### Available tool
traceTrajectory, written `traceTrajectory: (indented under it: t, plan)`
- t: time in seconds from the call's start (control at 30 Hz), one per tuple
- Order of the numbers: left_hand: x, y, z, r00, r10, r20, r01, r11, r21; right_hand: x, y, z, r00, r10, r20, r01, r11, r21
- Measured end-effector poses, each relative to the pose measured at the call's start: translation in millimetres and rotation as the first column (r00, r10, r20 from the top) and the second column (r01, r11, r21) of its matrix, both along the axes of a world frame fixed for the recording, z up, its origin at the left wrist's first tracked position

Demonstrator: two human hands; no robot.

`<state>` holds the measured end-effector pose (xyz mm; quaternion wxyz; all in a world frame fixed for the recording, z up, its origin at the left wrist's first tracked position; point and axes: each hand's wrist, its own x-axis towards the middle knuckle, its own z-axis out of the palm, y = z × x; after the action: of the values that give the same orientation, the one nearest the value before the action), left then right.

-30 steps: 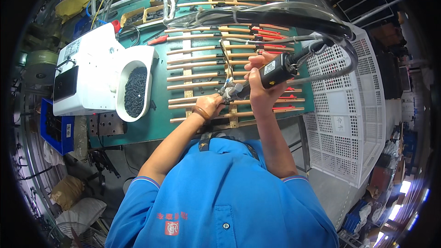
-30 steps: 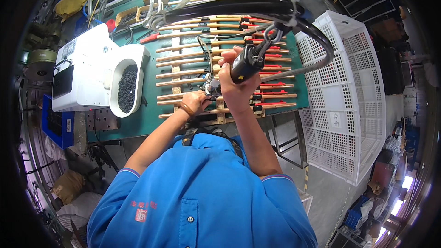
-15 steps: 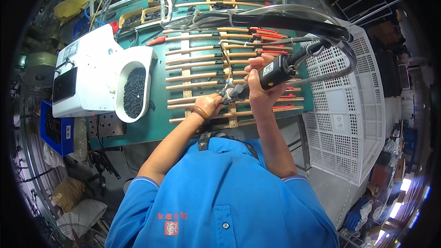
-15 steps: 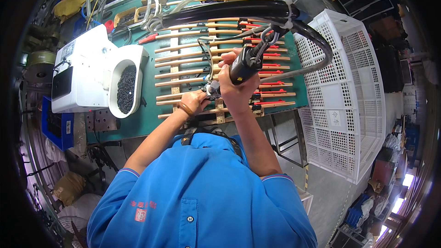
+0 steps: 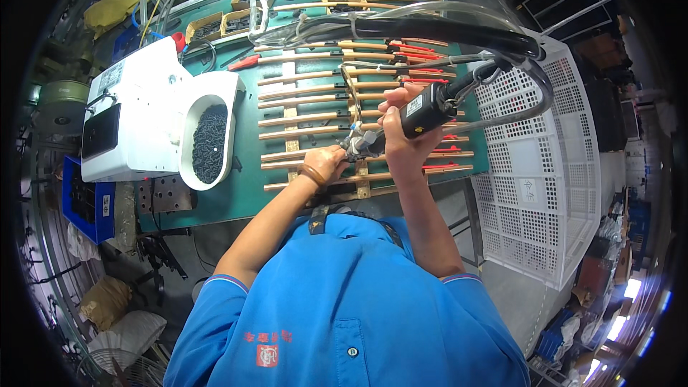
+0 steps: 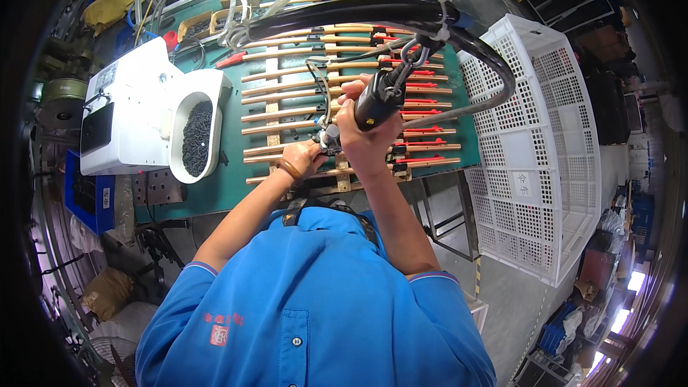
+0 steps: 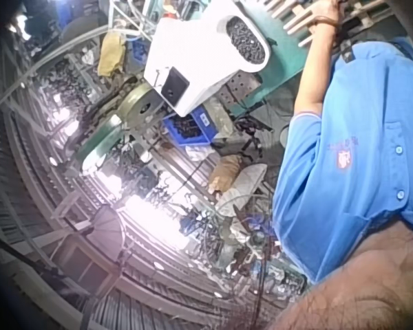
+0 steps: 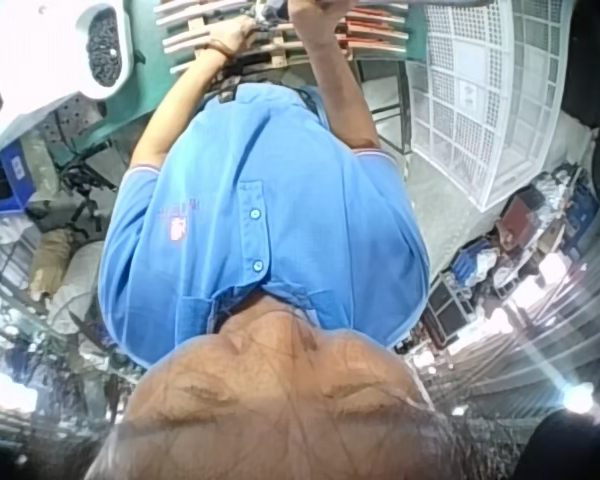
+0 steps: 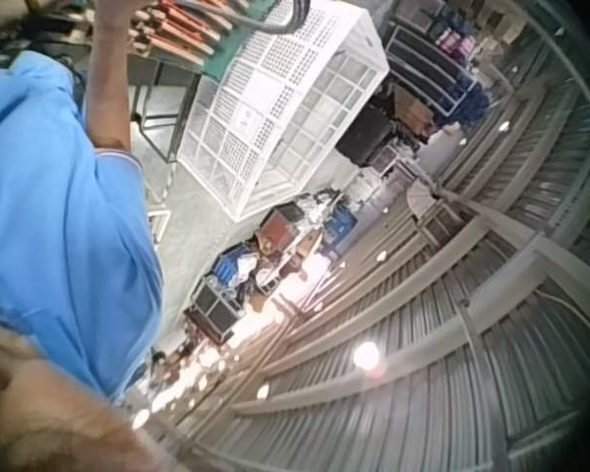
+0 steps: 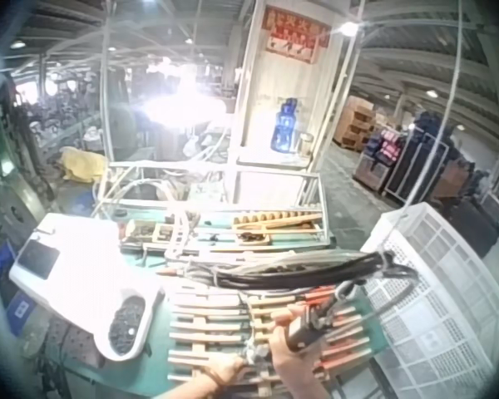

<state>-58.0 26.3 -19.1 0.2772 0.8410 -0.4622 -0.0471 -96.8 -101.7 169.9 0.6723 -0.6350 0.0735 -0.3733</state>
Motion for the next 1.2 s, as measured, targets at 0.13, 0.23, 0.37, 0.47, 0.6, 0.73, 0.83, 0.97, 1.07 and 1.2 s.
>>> traceTrajectory:
  t: [0.13, 0.23, 0.37, 0.47, 0.6, 0.73, 0.83, 0.97, 1.07, 1.2]
  plan:
    - [0, -1, 2, 1.0, 0.002, 0.003, -0.002, 1.0, 0.008, 0, -3, -4, 0.999, -0.038, -0.002, 0.038, 0.997, -0.074]
    - [0, -1, -2, 1.0, 0.011, 0.004, -0.011, 1.0, 0.006, -1, 3, -2, 1.0, -0.026, 0.017, 0.026, 0.999, -0.033]
    - [0, -1, -4, 1.0, 0.015, 0.016, -0.015, 1.0, -0.005, 0, 6, -9, 0.999, 0.018, 0.047, -0.015, 0.997, -0.079]
    - [0, 0, 0, 1.0, 0.02, 0.011, -0.02, 1.0, -0.007, -2, 6, -16, 0.999, 0.03, 0.027, -0.026, 0.989, -0.145]
    - [0, 0, 4, 0.998, 0.021, 0.058, -0.023, 0.999, 0.029, -5, 6, -26, 0.999, 0.039, 0.021, -0.035, 0.984, -0.172]
    - [0, 0, 2, 0.998, 0.036, 0.044, -0.037, 0.999, 0.012, -4, 9, -28, 0.997, 0.067, 0.03, -0.064, 0.995, -0.076]
    - [0, -2, -2, 0.999, 0.036, 0.028, -0.037, 0.999, 0.006, 1, 5, -15, 0.998, 0.066, 0.011, -0.066, 0.998, -0.022]
    - [3, -3, -9, 0.999, 0.035, -0.029, -0.033, 0.999, 0.04, 5, -8, 27, 0.999, -0.004, 0.044, 0.007, 0.999, -0.05]
    - [2, -2, 2, 0.987, 0.073, -0.145, -0.087, 0.992, -0.09, 10, -22, 69, 0.994, -0.04, 0.104, 0.051, 0.994, -0.101]
    - [1, 11, 10, 0.561, 0.057, -0.826, -0.482, 0.834, -0.27, 12, -24, 93, 1.0, -0.018, 0.025, 0.022, 0.987, -0.157]
